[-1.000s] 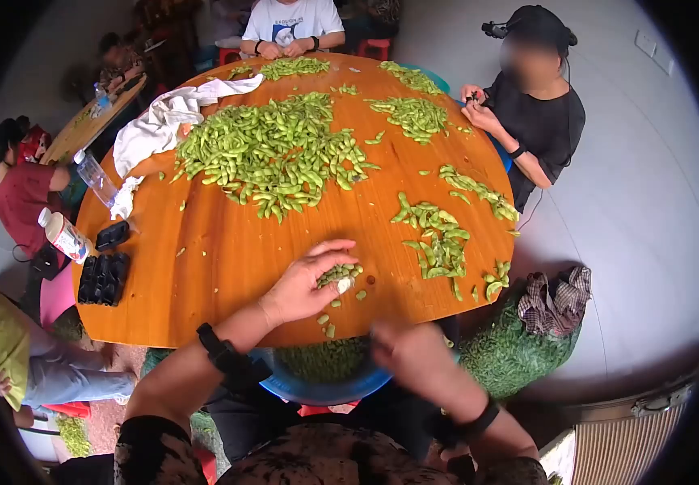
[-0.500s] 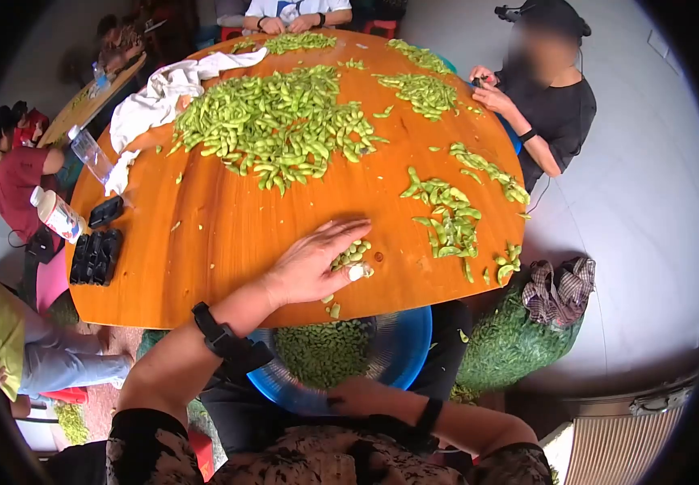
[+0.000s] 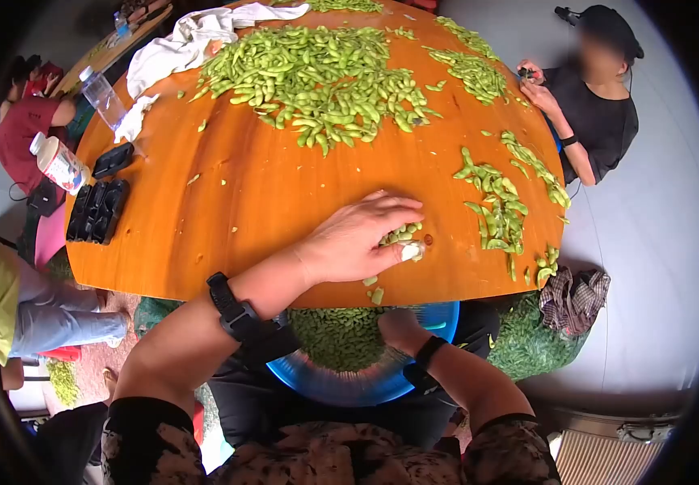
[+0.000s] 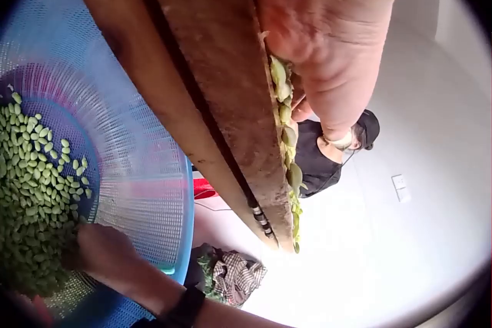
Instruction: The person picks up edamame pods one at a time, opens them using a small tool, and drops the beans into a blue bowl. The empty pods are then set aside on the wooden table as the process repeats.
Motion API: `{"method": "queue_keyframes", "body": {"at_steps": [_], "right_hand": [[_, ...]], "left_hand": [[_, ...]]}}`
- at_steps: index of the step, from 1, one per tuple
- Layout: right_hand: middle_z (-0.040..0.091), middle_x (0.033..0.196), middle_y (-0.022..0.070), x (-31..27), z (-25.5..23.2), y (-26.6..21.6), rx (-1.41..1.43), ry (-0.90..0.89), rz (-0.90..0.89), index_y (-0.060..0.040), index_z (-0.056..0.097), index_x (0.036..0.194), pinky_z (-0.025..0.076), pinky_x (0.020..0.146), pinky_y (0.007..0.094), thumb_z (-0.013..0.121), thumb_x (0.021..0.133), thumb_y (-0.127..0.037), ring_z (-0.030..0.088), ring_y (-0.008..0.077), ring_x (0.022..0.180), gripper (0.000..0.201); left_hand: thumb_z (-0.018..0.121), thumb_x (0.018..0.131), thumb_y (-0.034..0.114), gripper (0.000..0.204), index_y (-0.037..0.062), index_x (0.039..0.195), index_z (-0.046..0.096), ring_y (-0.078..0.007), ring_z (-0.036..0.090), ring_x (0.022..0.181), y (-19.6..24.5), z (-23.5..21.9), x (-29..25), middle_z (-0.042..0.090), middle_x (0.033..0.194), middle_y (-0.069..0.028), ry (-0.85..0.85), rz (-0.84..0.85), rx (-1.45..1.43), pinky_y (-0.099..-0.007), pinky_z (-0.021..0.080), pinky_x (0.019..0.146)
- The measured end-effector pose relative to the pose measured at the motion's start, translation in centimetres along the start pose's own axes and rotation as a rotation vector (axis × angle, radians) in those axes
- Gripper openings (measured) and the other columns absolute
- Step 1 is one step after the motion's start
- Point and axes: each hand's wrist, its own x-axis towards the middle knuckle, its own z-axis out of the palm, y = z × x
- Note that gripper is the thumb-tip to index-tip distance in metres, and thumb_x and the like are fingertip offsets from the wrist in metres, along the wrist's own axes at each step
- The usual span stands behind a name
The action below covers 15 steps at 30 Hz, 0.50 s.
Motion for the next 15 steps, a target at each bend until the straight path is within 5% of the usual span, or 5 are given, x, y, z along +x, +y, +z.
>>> {"method": "queue_keyframes", "body": {"at_steps": [7,10,12,13,15], "right_hand": [[0.068,0.086,0.0178,0.2,-0.2,1.2,0.068,-0.044,-0.052,-0.0021,0.07,0.082,0.051,0.08,0.0444,0.06,0.073,-0.01,0.065,0.0358,0.087,0.016],[0.065,0.095,0.0218,0.8,-0.8,2.2,-0.017,0.332,-0.129,-0.0001,0.07,0.086,0.048,0.086,0.046,0.06,0.072,-0.006,0.062,0.0364,0.096,0.018],[0.062,0.103,0.0243,0.9,-1.2,2.3,0.174,0.685,-0.164,0.001,0.07,0.089,0.045,0.091,0.0461,0.059,0.072,-0.003,0.059,0.0362,0.103,0.021],[0.062,0.103,0.0243,0.7,-1.3,1.9,0.173,0.686,-0.16,0.001,0.07,0.089,0.045,0.091,0.0461,0.059,0.072,-0.003,0.059,0.0362,0.103,0.021],[0.064,0.097,0.0226,0.1,-1.2,1.0,-0.037,0.069,-0.07,-0.001,0.07,0.087,0.048,0.087,0.0458,0.058,0.074,-0.005,0.062,0.0363,0.096,0.018]], "left_hand": [[0.064,0.08,0.011,0.039,0.0053,0.118,0.057,-0.0321,0.05,0.12,-0.7,0.3,0.0,0.056,0.126,-0.0117,0.033,0.043,-0.04,-0.041,0.042,0.1],[0.063,0.08,0.008,0.038,0.0063,0.117,0.058,-0.032,0.05,0.119,-0.8,0.3,0.0,0.056,0.126,-0.0114,0.025,0.047,-0.018,-0.0407,0.042,0.1],[0.064,0.081,0.013,0.034,0.0046,0.114,0.06,-0.0313,0.05,0.118,-0.7,0.4,-0.1,0.058,0.124,-0.0112,0.047,0.046,-0.041,-0.0404,0.042,0.1],[0.065,0.083,0.017,0.031,0.003,0.11,0.062,-0.0305,0.051,0.116,-0.6,0.5,0.0,0.059,0.122,-0.011,0.07,0.043,-0.06,-0.0401,0.043,0.099],[0.064,0.081,0.012,0.032,0.0043,0.113,0.06,-0.031,0.051,0.117,-0.7,0.5,0.0,0.058,0.123,-0.011,0.06,0.053,-0.057,-0.04,0.043,0.099]]}}
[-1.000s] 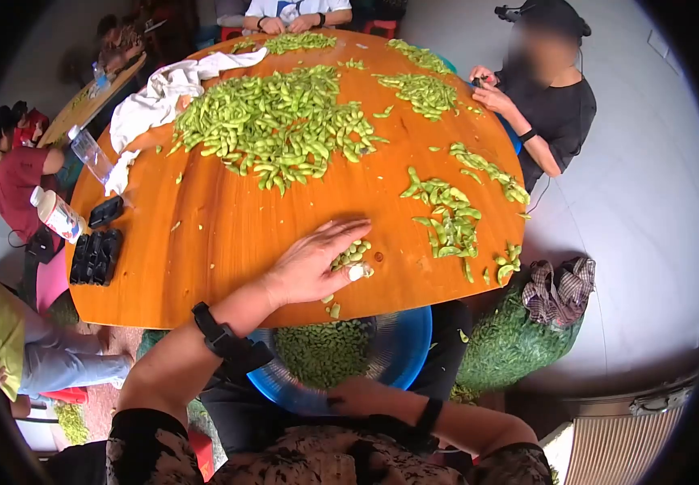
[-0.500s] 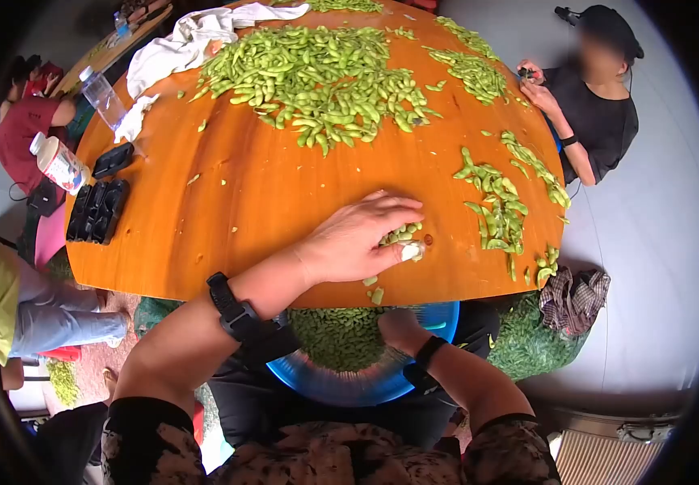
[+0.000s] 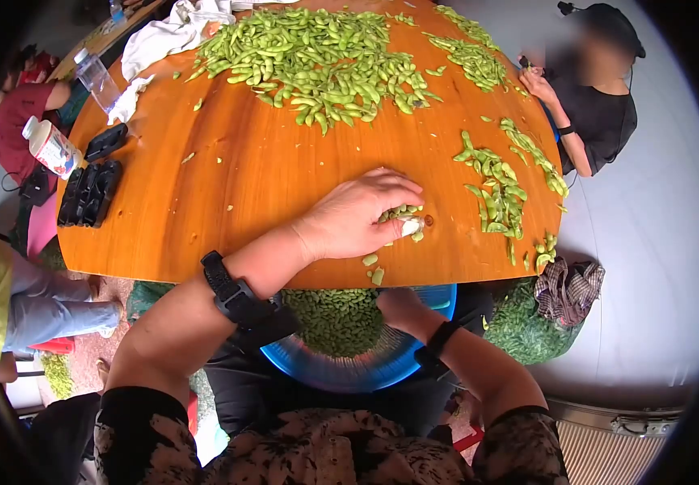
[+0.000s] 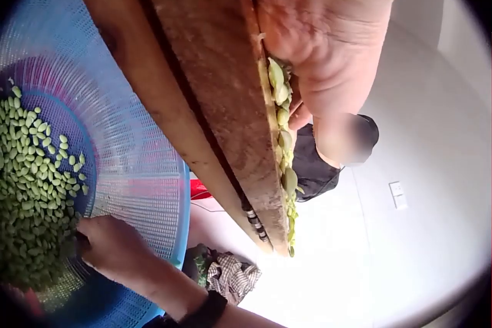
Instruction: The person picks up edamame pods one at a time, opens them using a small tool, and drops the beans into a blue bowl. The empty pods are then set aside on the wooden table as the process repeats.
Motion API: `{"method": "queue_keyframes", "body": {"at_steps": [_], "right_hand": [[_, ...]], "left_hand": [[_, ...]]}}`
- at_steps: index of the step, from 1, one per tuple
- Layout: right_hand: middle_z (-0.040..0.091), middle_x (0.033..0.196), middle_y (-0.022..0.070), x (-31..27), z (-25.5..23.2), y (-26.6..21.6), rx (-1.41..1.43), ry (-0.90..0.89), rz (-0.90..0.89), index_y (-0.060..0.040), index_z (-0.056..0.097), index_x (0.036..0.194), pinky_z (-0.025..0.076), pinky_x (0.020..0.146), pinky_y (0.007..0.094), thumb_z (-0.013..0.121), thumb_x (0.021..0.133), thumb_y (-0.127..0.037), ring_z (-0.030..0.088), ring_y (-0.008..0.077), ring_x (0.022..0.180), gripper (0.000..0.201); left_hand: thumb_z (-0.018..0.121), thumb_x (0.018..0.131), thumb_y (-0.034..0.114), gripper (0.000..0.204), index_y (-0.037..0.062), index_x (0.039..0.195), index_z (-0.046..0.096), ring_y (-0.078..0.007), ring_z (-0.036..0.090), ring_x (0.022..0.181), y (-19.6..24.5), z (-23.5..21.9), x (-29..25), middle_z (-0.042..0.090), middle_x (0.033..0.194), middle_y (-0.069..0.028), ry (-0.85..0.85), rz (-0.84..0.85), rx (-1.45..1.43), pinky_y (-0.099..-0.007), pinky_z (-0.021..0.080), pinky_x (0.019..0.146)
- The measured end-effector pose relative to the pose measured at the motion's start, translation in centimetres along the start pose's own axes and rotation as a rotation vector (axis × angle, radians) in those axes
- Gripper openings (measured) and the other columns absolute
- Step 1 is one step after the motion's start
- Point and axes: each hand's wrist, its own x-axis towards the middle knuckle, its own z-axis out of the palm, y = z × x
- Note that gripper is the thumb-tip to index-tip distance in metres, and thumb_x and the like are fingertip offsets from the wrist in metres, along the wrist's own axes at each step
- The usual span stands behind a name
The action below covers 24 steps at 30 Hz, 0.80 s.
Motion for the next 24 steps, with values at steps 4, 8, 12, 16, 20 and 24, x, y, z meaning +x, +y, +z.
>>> {"method": "queue_keyframes", "body": {"at_steps": [4,8,12,16,20,24], "right_hand": [[0.066,0.09,0.0204,0.1,0.3,-0.7,0.028,0.009,0.049,-0.0017,0.07,0.084,0.051,0.081,0.0442,0.056,0.076,-0.006,0.064,0.0367,0.089,0.016],[0.067,0.087,0.0191,0.4,0.9,-0.3,0.025,0.04,0.017,-0.0009,0.069,0.081,0.053,0.076,0.043,0.057,0.075,-0.007,0.066,0.0367,0.084,0.015],[0.066,0.085,0.0196,0.2,0.1,0.5,-0.05,0.277,-0.095,-0.0005,0.069,0.082,0.052,0.075,0.0434,0.057,0.074,-0.007,0.065,0.0362,0.085,0.016],[0.065,0.072,0.017,0.2,1.6,0.5,0.063,0.182,-0.054,-0.0036,0.069,0.073,0.052,0.068,0.0455,0.059,0.068,-0.009,0.065,0.0356,0.073,0.012],[0.065,0.075,0.0191,0.1,1.9,-1.2,0.084,0.053,-0.016,-0.0023,0.067,0.071,0.053,0.068,0.0454,0.058,0.07,-0.009,0.065,0.0367,0.074,0.01],[0.064,0.075,0.0179,-0.8,0.4,-0.3,0.134,0.247,0.047,-0.0044,0.066,0.077,0.052,0.069,0.0474,0.058,0.072,-0.012,0.064,0.0376,0.074,0.011]], "left_hand": [[0.063,0.081,0.007,0.035,0.0056,0.115,0.059,-0.031,0.051,0.119,0.0,-0.2,-0.1,0.058,0.124,-0.011,-0.014,-0.008,0.008,-0.0398,0.043,0.099],[0.063,0.081,0.007,0.034,0.0057,0.115,0.059,-0.0309,0.051,0.118,-0.2,0.0,-0.1,0.058,0.123,-0.0112,-0.003,0.006,0.003,-0.0397,0.043,0.099],[0.062,0.085,0.016,0.028,0.0037,0.11,0.062,-0.0298,0.052,0.115,-0.4,0.1,0.0,0.061,0.119,-0.0106,0.028,0.001,-0.035,-0.0391,0.042,0.1],[0.057,0.089,0.018,0.027,0.0029,0.111,0.061,-0.03,0.051,0.116,-0.5,0.0,0.0,0.061,0.119,-0.0111,0.012,0.014,-0.023,-0.0393,0.041,0.1],[0.051,0.094,0.021,0.029,0.004,0.117,0.058,-0.0309,0.051,0.12,-1.2,-0.1,0.0,0.056,0.126,-0.0125,-0.012,-0.012,-0.079,-0.0393,0.04,0.102],[0.03,0.099,0.052,0.06,0.0037,0.124,0.055,-0.0291,0.045,0.128,-0.9,-0.6,0.0,0.05,0.136,-0.0124,0.041,-0.075,-0.29,-0.0384,0.033,0.107]]}}
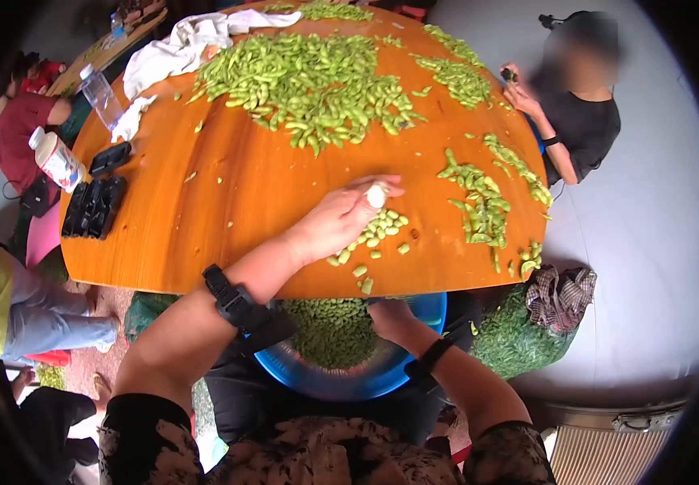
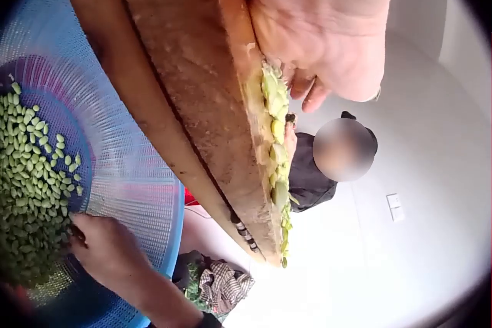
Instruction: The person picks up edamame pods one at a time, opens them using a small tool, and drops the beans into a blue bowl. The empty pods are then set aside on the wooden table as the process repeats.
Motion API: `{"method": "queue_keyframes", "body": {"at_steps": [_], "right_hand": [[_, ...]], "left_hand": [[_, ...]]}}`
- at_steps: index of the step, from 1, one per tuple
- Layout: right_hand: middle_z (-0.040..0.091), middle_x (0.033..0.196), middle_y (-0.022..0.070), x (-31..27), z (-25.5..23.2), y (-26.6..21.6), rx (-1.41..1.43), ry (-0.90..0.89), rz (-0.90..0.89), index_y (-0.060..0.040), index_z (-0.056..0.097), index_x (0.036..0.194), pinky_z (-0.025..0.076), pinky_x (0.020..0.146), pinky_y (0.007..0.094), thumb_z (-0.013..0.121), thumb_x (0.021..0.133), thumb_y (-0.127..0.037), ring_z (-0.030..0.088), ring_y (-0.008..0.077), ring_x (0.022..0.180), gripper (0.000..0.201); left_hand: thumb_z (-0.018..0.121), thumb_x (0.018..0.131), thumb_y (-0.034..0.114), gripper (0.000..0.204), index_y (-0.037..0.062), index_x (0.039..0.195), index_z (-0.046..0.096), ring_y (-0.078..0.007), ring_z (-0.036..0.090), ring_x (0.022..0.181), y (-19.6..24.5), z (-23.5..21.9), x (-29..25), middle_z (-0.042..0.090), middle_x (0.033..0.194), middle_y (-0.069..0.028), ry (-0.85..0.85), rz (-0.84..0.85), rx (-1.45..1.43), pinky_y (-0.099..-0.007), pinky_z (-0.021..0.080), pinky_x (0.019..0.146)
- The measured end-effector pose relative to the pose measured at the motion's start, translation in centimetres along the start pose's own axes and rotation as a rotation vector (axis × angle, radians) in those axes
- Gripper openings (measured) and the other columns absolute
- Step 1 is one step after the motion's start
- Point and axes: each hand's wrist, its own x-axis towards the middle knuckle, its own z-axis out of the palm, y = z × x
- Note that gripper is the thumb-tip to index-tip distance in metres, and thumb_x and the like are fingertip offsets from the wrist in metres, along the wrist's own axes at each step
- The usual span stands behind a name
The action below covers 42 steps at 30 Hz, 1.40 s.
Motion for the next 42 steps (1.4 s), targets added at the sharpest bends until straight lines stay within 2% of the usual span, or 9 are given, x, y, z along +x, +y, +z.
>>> {"method": "queue_keyframes", "body": {"at_steps": [4,8,19,23,28,30,32,35,42], "right_hand": [[0.063,0.075,0.0179,-3.8,-6.1,-2.1,0.121,0.011,0.004,-0.005,0.062,0.084,0.05,0.068,0.0499,0.059,0.076,-0.018,0.063,0.0395,0.074,0.015],[0.062,0.076,0.0192,-9.5,-15.9,-4.6,0.241,0.053,-0.04,-0.0055,0.06,0.085,0.05,0.067,0.048,0.059,0.08,-0.02,0.062,0.039,0.075,0.015],[0.056,0.07,0.0229,-12.9,-26.9,-0.2,0.429,0.632,0.291,0.0017,0.053,0.081,0.045,0.059,0.0397,0.066,0.08,-0.012,0.058,0.0384,0.066,0.019],[0.059,0.074,0.025,-8.7,-26.9,4.6,0.107,0.843,0.368,0.0024,0.054,0.087,0.046,0.064,0.0445,0.062,0.083,-0.016,0.06,0.0411,0.07,0.021],[0.061,0.085,0.0277,-5.3,-25.9,4.4,0.232,0.807,0.249,0.0014,0.055,0.099,0.049,0.07,0.05,0.058,0.086,-0.018,0.059,0.0461,0.079,0.024],[0.062,0.086,0.0253,-3.8,-24.8,4.8,0.363,0.842,-0.009,0.0009,0.057,0.099,0.049,0.069,0.047,0.056,0.088,-0.015,0.059,0.0451,0.08,0.019],[0.062,0.087,0.0243,-3.5,-24.6,3.7,0.435,0.778,0.033,-0.0002,0.058,0.099,0.049,0.068,0.0445,0.055,0.09,-0.012,0.059,0.0441,0.081,0.015],[0.054,0.062,0.005,-2.6,-23.2,3.6,0.515,0.636,-0.002,-0.0041,0.057,0.105,0.043,0.044,0.0286,0.055,0.094,-0.018,0.051,0.0109,0.046,0.018],[0.056,0.068,0.0086,-1.4,-21.3,5.5,0.329,0.823,-0.04,-0.0026,0.055,0.106,0.047,0.048,0.03,0.052,0.094,-0.015,0.055,0.0118,0.054,0.017]], "left_hand": [[0.025,0.098,0.055,0.066,0.0024,0.125,0.055,-0.0307,0.043,0.13,1.0,0.3,0.1,0.048,0.138,-0.0132,0.045,-0.099,-0.014,-0.0388,0.031,0.11],[0.028,0.1,0.041,0.053,0.0038,0.128,0.053,-0.0281,0.034,0.135,0.7,1.4,0.2,0.047,0.138,-0.0123,-0.139,0.036,0.457,-0.0389,0.026,0.112],[0.058,0.082,0.007,0.022,0.0094,0.103,0.061,-0.0266,0.05,0.111,6.0,4.0,-4.8,0.057,0.114,-0.0044,-0.266,0.142,0.36,-0.0373,0.043,0.095],[0.061,0.081,0.007,0.022,0.009,0.103,0.061,-0.0276,0.052,0.108,8.0,5.1,-6.8,0.059,0.112,-0.0048,-0.281,0.16,0.271,-0.0392,0.044,0.093],[0.062,0.081,0.01,0.017,0.0096,0.099,0.063,-0.027,0.055,0.105,8.3,4.4,-6.5,0.062,0.108,-0.0044,-0.303,0.166,0.105,-0.0409,0.043,0.095],[0.062,0.081,0.012,0.014,0.0097,0.095,0.064,-0.0278,0.057,0.102,8.7,2.3,-4.3,0.063,0.103,-0.0043,-0.18,0.064,0.441,-0.041,0.046,0.092],[0.064,0.079,0.007,0.012,0.0076,0.091,0.065,-0.0318,0.06,0.089,6.4,0.0,-0.7,0.064,0.092,-0.0103,0.04,-0.026,0.617,-0.041,0.05,0.081],[0.059,0.077,-0.001,0.019,0.0033,0.095,0.065,-0.036,0.056,0.095,2.5,-3.4,4.9,0.061,0.096,-0.0155,0.295,-0.031,0.84,-0.0411,0.049,0.083],[0.057,0.069,-0.005,0.027,0.0029,0.094,0.065,-0.0333,0.056,0.098,-4.9,-6.9,10.3,0.059,0.095,-0.0122,0.1,-0.124,1.104,-0.0395,0.049,0.084]]}}
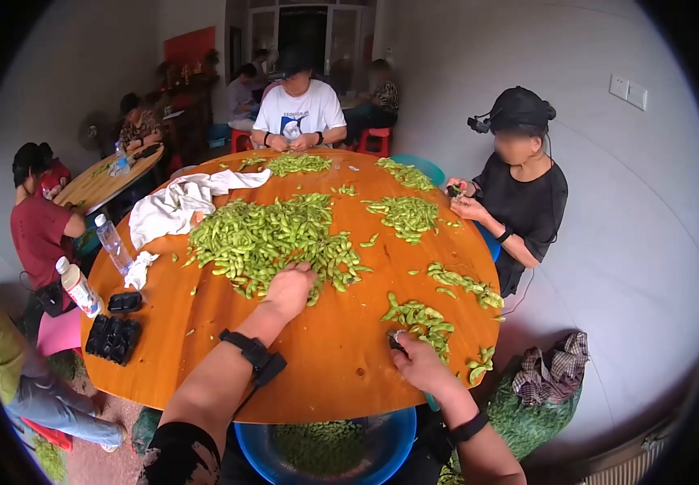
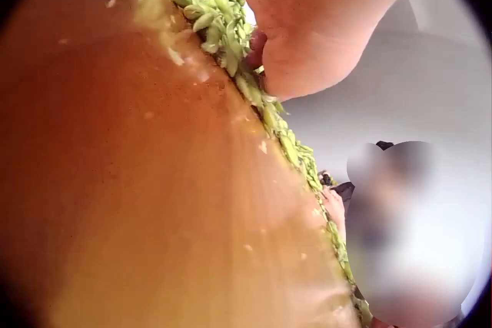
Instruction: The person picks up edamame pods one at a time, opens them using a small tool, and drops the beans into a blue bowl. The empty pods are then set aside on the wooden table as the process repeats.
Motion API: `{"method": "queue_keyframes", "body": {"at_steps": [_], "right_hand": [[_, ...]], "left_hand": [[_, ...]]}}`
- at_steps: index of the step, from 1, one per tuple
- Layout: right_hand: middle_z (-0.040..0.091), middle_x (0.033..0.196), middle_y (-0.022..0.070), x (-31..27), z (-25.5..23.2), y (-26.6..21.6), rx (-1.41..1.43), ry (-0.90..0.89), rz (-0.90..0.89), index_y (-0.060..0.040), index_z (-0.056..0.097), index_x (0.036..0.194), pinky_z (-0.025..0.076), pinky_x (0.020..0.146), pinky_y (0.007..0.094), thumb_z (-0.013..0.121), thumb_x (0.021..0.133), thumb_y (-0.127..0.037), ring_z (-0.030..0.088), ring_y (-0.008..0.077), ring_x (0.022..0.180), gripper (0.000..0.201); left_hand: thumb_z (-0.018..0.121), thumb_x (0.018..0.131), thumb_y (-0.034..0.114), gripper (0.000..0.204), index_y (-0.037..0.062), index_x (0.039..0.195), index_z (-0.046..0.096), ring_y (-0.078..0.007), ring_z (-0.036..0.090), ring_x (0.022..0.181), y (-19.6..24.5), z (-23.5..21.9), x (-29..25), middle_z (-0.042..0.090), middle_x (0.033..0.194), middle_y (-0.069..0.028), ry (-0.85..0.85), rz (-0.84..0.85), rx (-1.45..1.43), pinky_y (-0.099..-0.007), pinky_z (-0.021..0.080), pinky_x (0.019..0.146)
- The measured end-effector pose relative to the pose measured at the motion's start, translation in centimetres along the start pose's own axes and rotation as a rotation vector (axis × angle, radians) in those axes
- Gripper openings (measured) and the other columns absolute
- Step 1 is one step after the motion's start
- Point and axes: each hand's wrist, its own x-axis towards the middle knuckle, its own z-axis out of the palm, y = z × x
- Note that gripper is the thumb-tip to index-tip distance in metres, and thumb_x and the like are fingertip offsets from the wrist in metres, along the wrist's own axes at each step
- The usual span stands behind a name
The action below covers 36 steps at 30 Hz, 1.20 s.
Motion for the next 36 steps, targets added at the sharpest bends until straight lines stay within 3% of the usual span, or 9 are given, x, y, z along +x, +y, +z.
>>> {"method": "queue_keyframes", "body": {"at_steps": [1,3,6,12,14,16,18,21,36], "right_hand": [[0.056,0.068,0.0086,0.7,-1.2,-1.4,-0.003,0.005,0.004,-0.0026,0.055,0.106,0.047,0.048,0.03,0.052,0.094,-0.015,0.055,0.0118,0.054,0.017],[0.057,0.07,0.0053,2.0,-3.4,-4.4,0.419,-0.379,0.606,-0.0027,0.055,0.102,0.047,0.05,0.0291,0.052,0.093,-0.012,0.054,0.0114,0.054,0.013],[0.055,0.068,0.0023,2.5,-2.8,-4.6,0.435,-0.427,0.526,-0.0041,0.055,0.102,0.046,0.05,0.0267,0.051,0.093,-0.01,0.054,0.0106,0.054,0.011],[0.051,0.066,0.0002,1.7,-0.9,-2.8,0.336,-0.2,0.257,-0.0053,0.053,0.099,0.043,0.046,0.0224,0.052,0.093,-0.01,0.051,0.0081,0.053,0.008],[0.054,0.07,0.0018,2.1,-1.4,-3.3,0.531,-0.243,0.452,-0.0056,0.054,0.103,0.044,0.046,0.0234,0.053,0.093,-0.012,0.054,0.0087,0.055,0.012],[0.058,0.073,0.0034,2.7,-1.6,-4.0,0.728,-0.281,0.645,-0.006,0.055,0.106,0.044,0.046,0.0244,0.054,0.092,-0.013,0.056,0.0092,0.057,0.016],[0.057,0.076,-0.0004,3.1,-1.0,-4.8,0.834,-0.226,0.633,-0.0058,0.056,0.106,0.043,0.046,0.0224,0.054,0.093,-0.014,0.054,0.0075,0.056,0.016],[0.056,0.077,-0.0003,3.2,-0.4,-6.4,0.958,-0.248,0.685,-0.004,0.056,0.104,0.042,0.047,0.0215,0.053,0.093,-0.011,0.053,0.0067,0.055,0.014],[0.053,0.075,-0.0031,0.7,1.4,-8.5,1.147,-0.215,0.713,-0.0074,0.056,0.099,0.037,0.045,0.0182,0.053,0.094,-0.012,0.049,0.0038,0.055,0.007]], "left_hand": [[0.057,0.069,-0.004,0.028,0.004,0.094,0.066,-0.0318,0.057,0.098,0.3,-0.4,-0.1,0.058,0.095,-0.0109,-0.019,0.005,0.073,-0.0387,0.049,0.083],[0.056,0.071,-0.002,0.028,0.0069,0.095,0.067,-0.0272,0.056,0.097,1.1,-1.2,-0.4,0.058,0.097,-0.0068,-0.008,0.069,0.163,-0.0366,0.048,0.081],[0.055,0.074,0.001,0.03,0.0074,0.101,0.067,-0.0259,0.055,0.095,3.3,-1.6,0.1,0.058,0.095,-0.006,0.174,0.204,0.143,-0.0368,0.047,0.083],[0.055,0.078,0.005,0.025,0.007,0.102,0.061,-0.0282,0.057,0.095,3.1,0.4,1.9,0.059,0.098,-0.0088,0.043,0.254,0.034,-0.0381,0.047,0.08],[0.056,0.08,0.004,0.021,0.006,0.1,0.06,-0.0305,0.06,0.09,3.7,0.4,1.5,0.061,0.097,-0.0104,0.101,0.276,-0.004,-0.0391,0.049,0.077],[0.058,0.081,0.003,0.014,0.0019,0.094,0.057,-0.0404,0.06,0.076,6.0,-1.7,-0.4,0.062,0.097,-0.0147,-0.074,0.055,-0.369,-0.0407,0.05,0.067],[0.055,0.087,0.002,0.019,0.0006,0.106,0.058,-0.0312,0.063,0.066,8.1,-2.5,-2.5,0.065,0.091,-0.0122,0.002,0.072,-0.507,-0.0349,0.05,0.059],[0.051,0.091,-0.003,0.044,0.0051,0.134,0.05,-0.0076,0.058,0.068,9.8,-4.1,-5.2,0.059,0.089,-0.0036,-0.237,-0.271,-1.086,-0.0225,0.048,0.058],[0.053,0.084,-0.01,0.039,0.0046,0.12,0.057,-0.0144,0.062,0.068,9.7,-2.1,-8.5,0.061,0.088,-0.009,-0.058,-0.068,-1.032,-0.027,0.051,0.062]]}}
